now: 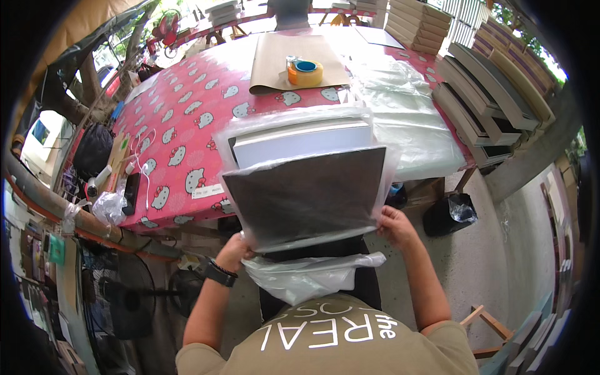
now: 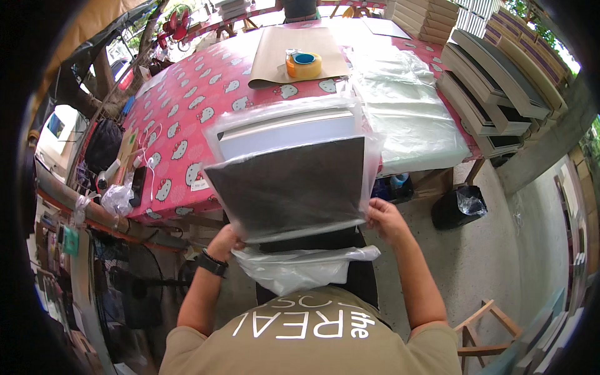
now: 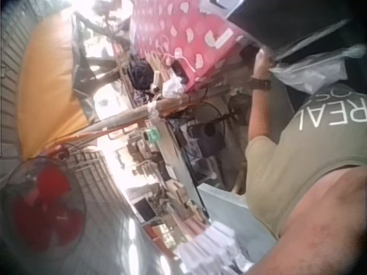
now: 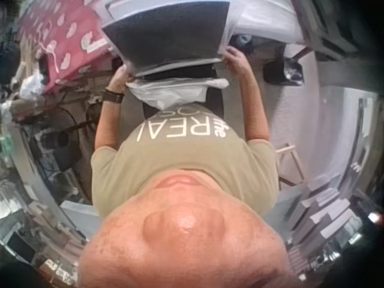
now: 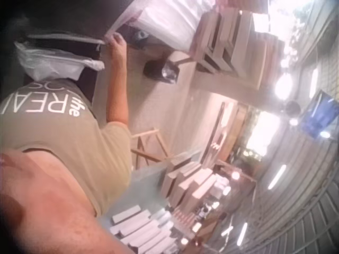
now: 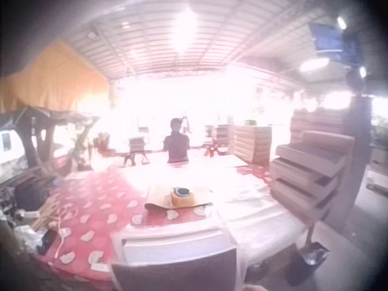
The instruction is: The person wraps individual black panels in plastic film by hand and stacks them on a table.
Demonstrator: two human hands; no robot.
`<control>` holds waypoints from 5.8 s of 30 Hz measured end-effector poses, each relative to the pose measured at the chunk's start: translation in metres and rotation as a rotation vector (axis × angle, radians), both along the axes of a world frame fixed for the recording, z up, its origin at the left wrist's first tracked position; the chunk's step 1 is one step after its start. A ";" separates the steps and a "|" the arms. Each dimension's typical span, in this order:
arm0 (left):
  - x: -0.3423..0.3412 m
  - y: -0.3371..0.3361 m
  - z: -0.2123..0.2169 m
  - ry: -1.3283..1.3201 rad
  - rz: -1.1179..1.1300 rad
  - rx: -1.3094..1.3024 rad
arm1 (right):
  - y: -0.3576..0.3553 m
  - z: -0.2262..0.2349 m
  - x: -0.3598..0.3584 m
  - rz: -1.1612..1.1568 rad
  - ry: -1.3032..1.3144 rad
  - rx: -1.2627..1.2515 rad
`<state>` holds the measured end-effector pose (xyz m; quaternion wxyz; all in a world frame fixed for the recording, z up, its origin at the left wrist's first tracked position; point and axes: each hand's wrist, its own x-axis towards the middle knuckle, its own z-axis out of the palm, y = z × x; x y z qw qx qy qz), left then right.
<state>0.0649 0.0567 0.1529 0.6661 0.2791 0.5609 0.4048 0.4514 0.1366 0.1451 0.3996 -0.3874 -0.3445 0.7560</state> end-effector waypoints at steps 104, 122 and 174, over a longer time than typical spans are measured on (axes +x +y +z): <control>0.097 0.026 0.089 -0.286 0.150 0.566 | -0.001 0.118 -0.145 0.036 -0.472 0.992; 0.066 0.023 0.067 -0.494 0.229 0.391 | 0.009 0.108 -0.118 0.281 0.432 0.492; 0.067 -0.022 0.002 -1.093 -0.279 0.495 | 0.017 0.106 -0.055 -0.210 0.805 0.183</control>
